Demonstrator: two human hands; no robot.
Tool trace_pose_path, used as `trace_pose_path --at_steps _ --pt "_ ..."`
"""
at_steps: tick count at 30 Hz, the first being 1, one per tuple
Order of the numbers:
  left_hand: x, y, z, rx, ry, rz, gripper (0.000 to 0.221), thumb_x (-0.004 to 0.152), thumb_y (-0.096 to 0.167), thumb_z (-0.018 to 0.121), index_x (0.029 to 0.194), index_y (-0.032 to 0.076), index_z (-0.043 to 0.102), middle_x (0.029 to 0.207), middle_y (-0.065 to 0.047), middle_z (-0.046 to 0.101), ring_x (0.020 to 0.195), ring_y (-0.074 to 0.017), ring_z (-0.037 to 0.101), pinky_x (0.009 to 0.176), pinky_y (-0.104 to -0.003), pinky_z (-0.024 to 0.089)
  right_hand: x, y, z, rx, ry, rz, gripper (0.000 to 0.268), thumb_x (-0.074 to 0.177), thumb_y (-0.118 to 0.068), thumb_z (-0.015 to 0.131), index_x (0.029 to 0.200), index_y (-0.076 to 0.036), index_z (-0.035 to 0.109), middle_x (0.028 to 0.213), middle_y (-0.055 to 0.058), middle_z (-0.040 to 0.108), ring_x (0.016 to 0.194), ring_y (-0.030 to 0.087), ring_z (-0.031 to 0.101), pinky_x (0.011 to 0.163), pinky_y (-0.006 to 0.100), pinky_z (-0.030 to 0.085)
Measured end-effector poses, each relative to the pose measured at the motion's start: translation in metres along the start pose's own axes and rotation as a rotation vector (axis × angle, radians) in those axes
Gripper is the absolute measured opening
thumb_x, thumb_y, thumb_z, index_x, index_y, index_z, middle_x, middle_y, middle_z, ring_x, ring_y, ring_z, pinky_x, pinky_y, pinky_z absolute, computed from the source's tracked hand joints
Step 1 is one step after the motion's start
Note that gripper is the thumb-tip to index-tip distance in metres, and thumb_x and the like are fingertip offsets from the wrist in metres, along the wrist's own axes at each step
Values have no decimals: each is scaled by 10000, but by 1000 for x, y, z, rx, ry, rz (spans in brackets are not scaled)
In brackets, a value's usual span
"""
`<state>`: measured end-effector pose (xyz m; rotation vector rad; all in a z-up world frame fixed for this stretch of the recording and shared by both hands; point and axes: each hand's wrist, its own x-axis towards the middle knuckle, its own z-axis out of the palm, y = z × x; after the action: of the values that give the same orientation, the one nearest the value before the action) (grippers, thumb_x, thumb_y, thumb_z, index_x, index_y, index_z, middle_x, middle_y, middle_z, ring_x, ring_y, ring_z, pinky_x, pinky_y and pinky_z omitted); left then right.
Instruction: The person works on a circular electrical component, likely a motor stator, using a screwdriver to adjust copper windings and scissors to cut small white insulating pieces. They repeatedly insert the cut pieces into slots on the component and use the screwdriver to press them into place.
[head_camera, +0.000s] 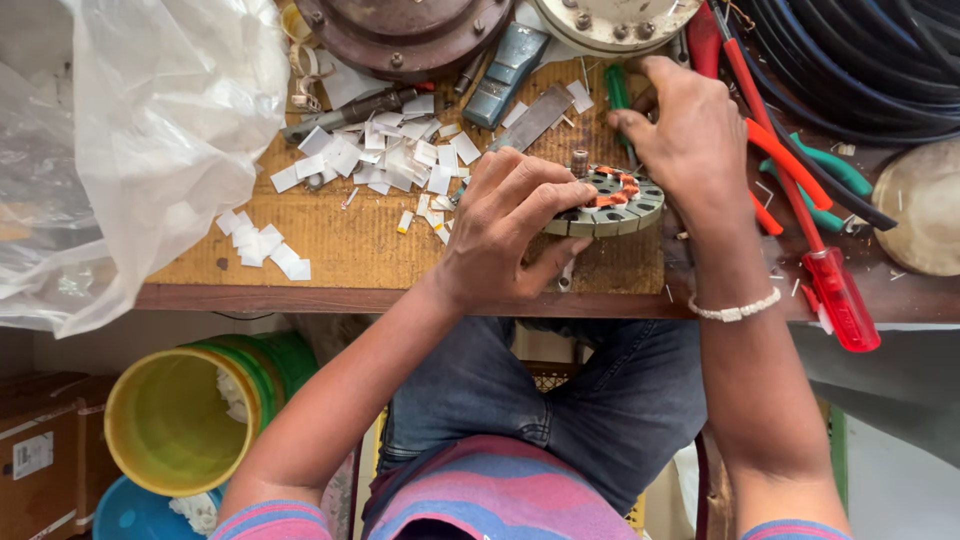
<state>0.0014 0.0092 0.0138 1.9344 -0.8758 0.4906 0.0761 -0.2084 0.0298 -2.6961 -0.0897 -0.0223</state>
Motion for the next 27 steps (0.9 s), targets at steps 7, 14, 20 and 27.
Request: trace_pose_path --at_steps 7,14,20,27 --pt "-2 -1 1 24 5 -26 416 875 275 847 1213 122 659 1147 -51 633 1056 -263 597 937 -430 476 -34 23 -40 434 141 -155 271 1006 -36 671 1261 53 646 1137 177 698 967 217 688 816 345 573" --pt "-2 7 16 213 113 25 465 878 432 887 1148 115 679 1104 -25 635 1046 -254 608 894 -410 492 -107 67 -37 1314 338 -113 268 1154 -44 742 1291 42 529 1102 172 617 947 275 668 922 398 612" --pt "-2 2 16 178 87 -10 437 842 362 906 1118 109 678 1081 -20 645 989 -231 630 876 -403 478 -137 66 -30 1441 406 -70 332 1111 -121 744 1296 37 518 1081 170 619 952 307 712 916 421 647" --pt "-1 3 15 185 86 -28 418 784 283 903 1082 115 664 1090 0 671 962 -211 621 858 -390 472 -143 50 -24 1429 418 -67 335 1096 -158 763 1262 30 540 1070 157 629 946 291 722 900 399 651"
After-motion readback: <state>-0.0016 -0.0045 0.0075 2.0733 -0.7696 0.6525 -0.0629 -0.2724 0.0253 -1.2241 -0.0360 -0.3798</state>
